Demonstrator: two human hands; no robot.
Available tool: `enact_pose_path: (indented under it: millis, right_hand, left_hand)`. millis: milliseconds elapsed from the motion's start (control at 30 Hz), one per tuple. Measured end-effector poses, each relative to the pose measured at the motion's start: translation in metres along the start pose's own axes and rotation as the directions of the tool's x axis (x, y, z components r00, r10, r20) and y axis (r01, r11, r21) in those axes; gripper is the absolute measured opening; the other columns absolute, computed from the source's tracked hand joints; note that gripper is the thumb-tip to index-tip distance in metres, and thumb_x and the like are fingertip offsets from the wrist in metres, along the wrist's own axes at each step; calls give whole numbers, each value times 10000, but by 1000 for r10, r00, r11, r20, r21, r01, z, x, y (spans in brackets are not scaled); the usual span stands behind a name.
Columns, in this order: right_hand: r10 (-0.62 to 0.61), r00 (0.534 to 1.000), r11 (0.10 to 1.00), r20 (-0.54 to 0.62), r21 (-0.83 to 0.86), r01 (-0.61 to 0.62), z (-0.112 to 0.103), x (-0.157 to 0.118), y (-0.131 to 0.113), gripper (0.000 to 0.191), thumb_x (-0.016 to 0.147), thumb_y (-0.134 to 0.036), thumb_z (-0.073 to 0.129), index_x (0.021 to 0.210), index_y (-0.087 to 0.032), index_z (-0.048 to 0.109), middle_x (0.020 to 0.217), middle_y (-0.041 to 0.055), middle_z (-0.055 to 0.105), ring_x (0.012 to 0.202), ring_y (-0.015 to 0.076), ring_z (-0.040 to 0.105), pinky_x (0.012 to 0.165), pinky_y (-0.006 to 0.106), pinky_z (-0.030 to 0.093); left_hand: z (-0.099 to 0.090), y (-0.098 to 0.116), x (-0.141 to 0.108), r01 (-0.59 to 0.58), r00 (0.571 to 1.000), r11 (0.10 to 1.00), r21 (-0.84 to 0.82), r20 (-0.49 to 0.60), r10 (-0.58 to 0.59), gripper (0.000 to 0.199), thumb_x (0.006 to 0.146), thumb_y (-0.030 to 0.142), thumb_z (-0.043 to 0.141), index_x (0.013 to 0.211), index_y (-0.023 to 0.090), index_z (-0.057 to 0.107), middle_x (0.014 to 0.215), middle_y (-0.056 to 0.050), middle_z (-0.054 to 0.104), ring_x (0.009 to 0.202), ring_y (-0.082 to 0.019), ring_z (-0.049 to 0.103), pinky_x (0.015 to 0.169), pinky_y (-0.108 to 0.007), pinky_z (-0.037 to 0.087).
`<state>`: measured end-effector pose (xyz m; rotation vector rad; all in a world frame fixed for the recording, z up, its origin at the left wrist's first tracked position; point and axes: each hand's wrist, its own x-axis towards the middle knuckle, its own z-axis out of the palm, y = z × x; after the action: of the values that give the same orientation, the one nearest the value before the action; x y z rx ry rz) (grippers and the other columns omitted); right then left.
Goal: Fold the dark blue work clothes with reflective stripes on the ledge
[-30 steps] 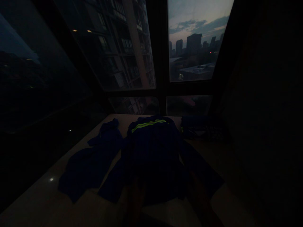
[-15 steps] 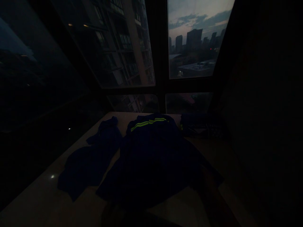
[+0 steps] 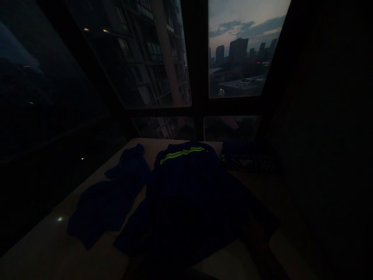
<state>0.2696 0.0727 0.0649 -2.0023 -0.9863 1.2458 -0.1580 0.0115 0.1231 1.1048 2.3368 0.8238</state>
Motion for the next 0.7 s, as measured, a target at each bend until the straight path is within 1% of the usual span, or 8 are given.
enact_pose_path:
  millis: [67,133,233,300,367,433,600,700]
  right_hand:
    - [2,1000,999,-8,37,-2,1,0,4,915,798,-679,437,1525,-141,298,1167,187,699,728,245,728,577,345,561]
    - [-22,998,999,-51,43,24,-1,4,8,896,792,-689,433,1489,-129,373,1249,201,664,898,276,730,657,356,581]
    - [-106,991,994,-85,4,107,-7,13,14,865,755,-674,497,1410,-109,491,1385,212,575,1188,334,625,872,413,560]
    - [-143,983,990,-115,-1,144,-13,18,15,839,747,-663,515,1394,-129,514,1413,194,556,1262,344,570,955,445,524]
    - [-133,978,991,-158,7,136,-19,22,14,814,750,-668,510,1381,-153,530,1407,175,567,1273,345,559,976,456,510]
    - [-126,974,991,-190,22,133,-27,25,12,795,751,-665,499,1350,-147,558,1386,174,587,1266,347,562,998,461,495]
    - [-196,950,972,-244,79,221,-50,36,10,714,693,-569,528,1255,-139,625,1335,171,621,1224,352,582,1017,469,474]
    - [-221,937,963,-271,94,254,-63,41,10,672,662,-512,521,1203,-134,649,1286,175,645,1195,358,596,1004,472,478]
  left_hand:
    - [-1,1,-2,2,1000,999,-42,27,-1,345,908,436,585,1199,251,618,1265,-67,633,1119,-232,611,932,-433,547]
    - [-5,-1,-9,6,998,997,-81,63,-1,359,904,448,590,1196,240,618,1240,-71,648,1103,-230,623,920,-436,555]
    - [-13,-9,-22,-1,994,992,-125,107,14,433,890,492,589,1210,201,612,1238,-95,664,1100,-228,644,952,-479,549]
    - [-20,-13,-29,-5,992,990,-141,124,22,474,809,547,647,1174,245,645,1223,-70,694,1115,-263,659,966,-482,556]
    - [-27,-15,-33,-6,990,989,-151,135,27,517,696,583,699,1126,297,679,1178,-33,731,1107,-305,676,960,-475,574]
    - [-35,-15,-34,-3,987,989,-147,160,26,547,627,581,711,1108,319,695,1130,-21,754,1091,-332,686,947,-486,581]
    - [-56,-16,-28,-8,966,991,-131,255,41,545,490,514,777,1006,345,737,1090,-11,771,1112,-362,671,958,-518,558]
    - [-60,-22,-22,42,983,994,-101,183,-23,505,494,518,758,973,360,744,1052,-10,779,1079,-376,684,935,-537,567]
